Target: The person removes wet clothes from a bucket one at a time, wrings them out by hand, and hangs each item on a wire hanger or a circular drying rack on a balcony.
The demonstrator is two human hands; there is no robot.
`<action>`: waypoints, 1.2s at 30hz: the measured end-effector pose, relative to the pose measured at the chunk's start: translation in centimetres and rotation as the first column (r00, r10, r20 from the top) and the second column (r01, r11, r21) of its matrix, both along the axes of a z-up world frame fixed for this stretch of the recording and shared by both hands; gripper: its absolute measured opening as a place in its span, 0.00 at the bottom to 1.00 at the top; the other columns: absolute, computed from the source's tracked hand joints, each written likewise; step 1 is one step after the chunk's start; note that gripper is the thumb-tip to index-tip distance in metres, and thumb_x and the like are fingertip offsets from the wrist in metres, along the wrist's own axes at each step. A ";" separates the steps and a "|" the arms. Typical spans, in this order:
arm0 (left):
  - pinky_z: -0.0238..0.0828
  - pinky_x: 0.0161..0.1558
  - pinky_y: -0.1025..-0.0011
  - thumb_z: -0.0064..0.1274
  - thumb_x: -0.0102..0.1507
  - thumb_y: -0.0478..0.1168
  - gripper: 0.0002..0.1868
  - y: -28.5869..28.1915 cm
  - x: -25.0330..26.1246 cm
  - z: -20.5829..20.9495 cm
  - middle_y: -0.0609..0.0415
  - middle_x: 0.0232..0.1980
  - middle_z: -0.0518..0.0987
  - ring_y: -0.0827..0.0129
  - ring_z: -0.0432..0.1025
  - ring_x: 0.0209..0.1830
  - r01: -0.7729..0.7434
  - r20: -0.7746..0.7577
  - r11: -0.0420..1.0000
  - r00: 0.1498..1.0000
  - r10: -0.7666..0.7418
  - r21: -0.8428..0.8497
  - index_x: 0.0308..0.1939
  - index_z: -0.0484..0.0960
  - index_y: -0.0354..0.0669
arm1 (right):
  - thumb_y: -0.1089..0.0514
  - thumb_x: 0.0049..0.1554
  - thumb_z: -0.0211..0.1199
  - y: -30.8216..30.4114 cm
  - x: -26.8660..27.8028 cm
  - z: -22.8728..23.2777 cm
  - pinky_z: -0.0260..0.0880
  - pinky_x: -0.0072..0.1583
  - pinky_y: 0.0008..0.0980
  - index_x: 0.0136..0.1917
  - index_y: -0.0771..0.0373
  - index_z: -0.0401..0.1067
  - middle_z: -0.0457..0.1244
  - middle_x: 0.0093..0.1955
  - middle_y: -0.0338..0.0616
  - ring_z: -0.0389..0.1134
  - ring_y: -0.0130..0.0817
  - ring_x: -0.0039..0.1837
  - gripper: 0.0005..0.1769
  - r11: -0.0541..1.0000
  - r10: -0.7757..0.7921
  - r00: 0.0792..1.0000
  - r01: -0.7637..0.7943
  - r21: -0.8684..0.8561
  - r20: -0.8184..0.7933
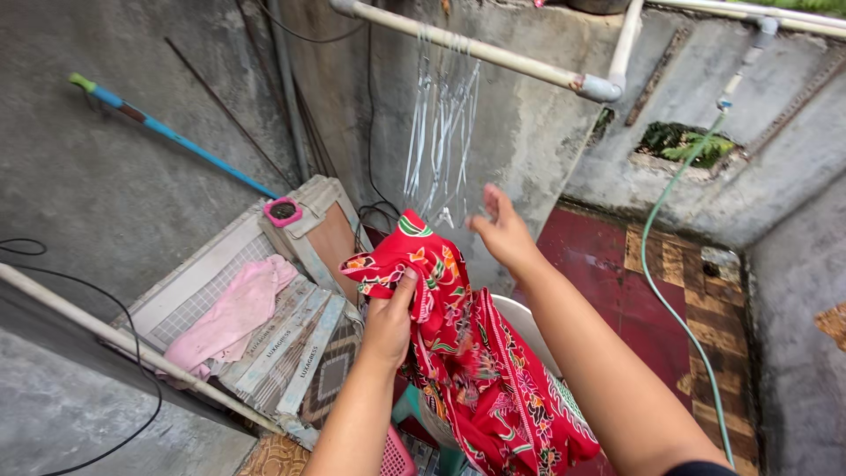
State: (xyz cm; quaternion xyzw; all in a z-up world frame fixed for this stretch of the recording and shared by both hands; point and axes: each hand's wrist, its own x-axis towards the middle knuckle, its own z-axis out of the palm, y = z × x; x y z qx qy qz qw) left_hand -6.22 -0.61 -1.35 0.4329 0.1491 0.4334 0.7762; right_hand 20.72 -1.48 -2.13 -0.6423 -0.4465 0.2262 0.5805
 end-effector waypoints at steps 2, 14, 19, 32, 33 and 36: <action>0.67 0.62 0.68 0.50 0.69 0.44 0.21 0.0 0.3 0.6 0.54 0.62 0.79 0.69 0.73 0.60 -0.012 0.021 1.000 1.000 0.012 0.017 0.63 0.75 0.38 | 0.53 0.59 0.71 3.5 -0.7 2.1 0.56 0.70 0.36 0.80 0.64 0.42 0.52 0.75 0.57 0.53 0.43 0.76 0.49 0.977 -0.212 0.977 0.212 -0.030 0.031; 0.69 0.56 0.70 0.55 0.68 0.42 0.18 4.0 2.5 2.8 0.56 0.54 0.79 0.72 0.73 0.53 -0.010 0.044 0.974 0.999 0.000 0.227 0.59 0.77 0.37 | 0.48 0.69 0.49 0.2 -2.1 4.1 0.45 0.31 0.26 0.56 0.61 0.70 0.48 0.28 0.27 0.46 0.18 0.28 0.16 0.911 -0.307 0.913 0.363 0.196 -0.268; 0.70 0.56 0.71 0.55 0.68 0.42 0.16 3.6 3.9 3.4 0.57 0.52 0.81 0.72 0.74 0.52 0.040 -0.018 0.929 0.999 -0.035 0.367 0.55 0.79 0.37 | 0.49 0.70 0.48 -4.1 -1.6 3.4 0.47 0.32 0.23 0.55 0.59 0.70 0.49 0.28 0.26 0.47 0.16 0.30 0.14 0.884 -0.383 0.911 0.409 0.226 -0.150; 0.75 0.52 0.67 0.60 0.65 0.43 0.13 2.5 4.4 4.6 0.53 0.47 0.85 0.66 0.80 0.48 0.128 -0.118 0.705 0.991 -0.064 0.698 0.48 0.83 0.38 | 0.57 0.49 0.67 -14.7 -7.6 5.4 0.70 0.42 0.21 0.71 0.53 0.52 0.65 0.35 0.31 0.67 0.18 0.37 0.40 0.888 -0.457 0.858 0.457 -0.059 -0.233; 0.76 0.52 0.67 0.60 0.65 0.43 0.13 2.3 4.2 4.8 0.53 0.47 0.86 0.65 0.81 0.48 0.147 -0.126 0.673 0.989 -0.081 0.725 0.47 0.84 0.38 | 0.55 0.52 0.66 -14.7 -7.3 5.6 0.64 0.40 0.23 0.72 0.54 0.57 0.61 0.34 0.33 0.62 0.21 0.36 0.37 0.877 -0.480 0.862 0.473 -0.082 -0.164; 0.77 0.49 0.67 0.63 0.62 0.46 0.14 1.3 3.8 4.9 0.54 0.44 0.87 0.66 0.82 0.46 0.193 -0.219 0.639 0.975 -0.039 0.745 0.45 0.86 0.41 | 0.47 0.62 0.63 -14.8 -6.7 4.8 0.57 0.40 0.26 0.72 0.58 0.71 0.59 0.37 0.38 0.57 0.24 0.38 0.27 0.836 -0.540 0.839 0.544 -0.071 0.066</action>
